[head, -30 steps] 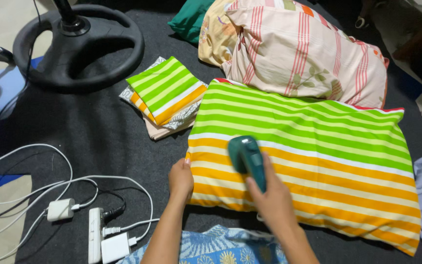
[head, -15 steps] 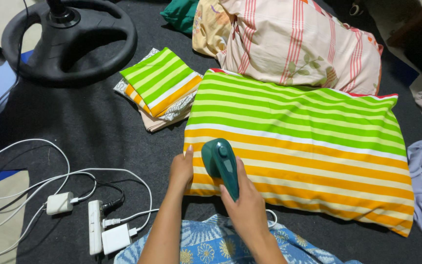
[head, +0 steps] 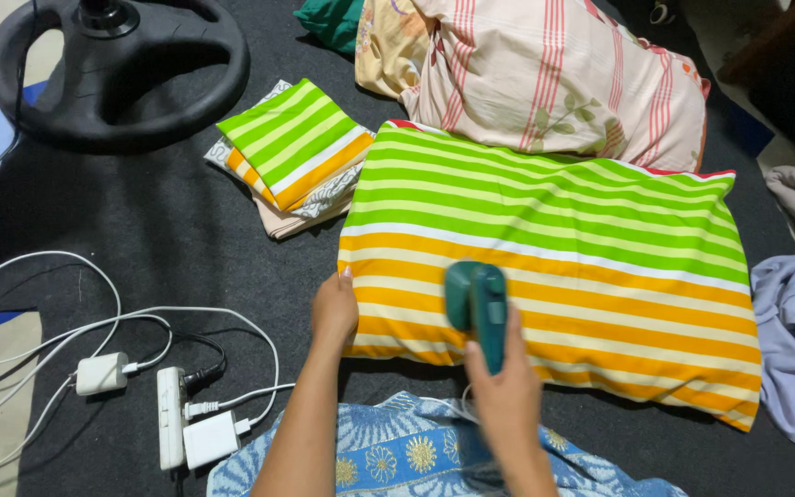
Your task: The person irons a striped pillowcase using a handheld steam iron. They smooth the fabric with their hands, move the iron across the surface, and flip the pillowcase to iron the other side.
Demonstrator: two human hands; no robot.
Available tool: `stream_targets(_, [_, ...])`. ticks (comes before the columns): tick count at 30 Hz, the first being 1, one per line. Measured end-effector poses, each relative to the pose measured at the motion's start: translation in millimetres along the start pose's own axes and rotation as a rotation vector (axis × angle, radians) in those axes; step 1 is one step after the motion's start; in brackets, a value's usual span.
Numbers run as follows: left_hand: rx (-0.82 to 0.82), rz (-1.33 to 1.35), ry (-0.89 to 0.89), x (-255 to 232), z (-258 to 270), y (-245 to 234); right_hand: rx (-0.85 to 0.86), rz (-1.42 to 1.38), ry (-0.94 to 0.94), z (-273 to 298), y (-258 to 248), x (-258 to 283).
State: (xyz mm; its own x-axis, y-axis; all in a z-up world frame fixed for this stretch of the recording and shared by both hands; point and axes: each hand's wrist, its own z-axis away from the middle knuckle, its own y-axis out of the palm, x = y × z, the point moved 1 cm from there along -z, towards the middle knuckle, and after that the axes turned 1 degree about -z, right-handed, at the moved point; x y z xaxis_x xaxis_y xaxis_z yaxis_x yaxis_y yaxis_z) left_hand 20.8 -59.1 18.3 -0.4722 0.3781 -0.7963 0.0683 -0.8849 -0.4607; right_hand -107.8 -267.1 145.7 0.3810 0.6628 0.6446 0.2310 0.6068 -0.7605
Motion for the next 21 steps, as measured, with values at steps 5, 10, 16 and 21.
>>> stream_targets(5, [-0.004, -0.008, 0.005, -0.4, -0.9, -7.5, 0.077, -0.088, -0.348, 26.4, 25.2, 27.5])
stream_targets(10, [-0.021, -0.037, 0.022, -7.6, 5.4, -12.9, 0.003, 0.027, -0.132, 8.2, 0.1, -9.2])
stream_targets(16, [-0.022, -0.097, 0.001, -11.3, 8.5, -12.8, -0.186, 0.116, 0.033, -16.6, -37.5, -56.4])
stream_targets(21, [-0.015, -0.132, 0.009, 2.8, -6.0, -5.9, -0.003, -0.011, 0.144, -0.2, -9.5, -19.6])
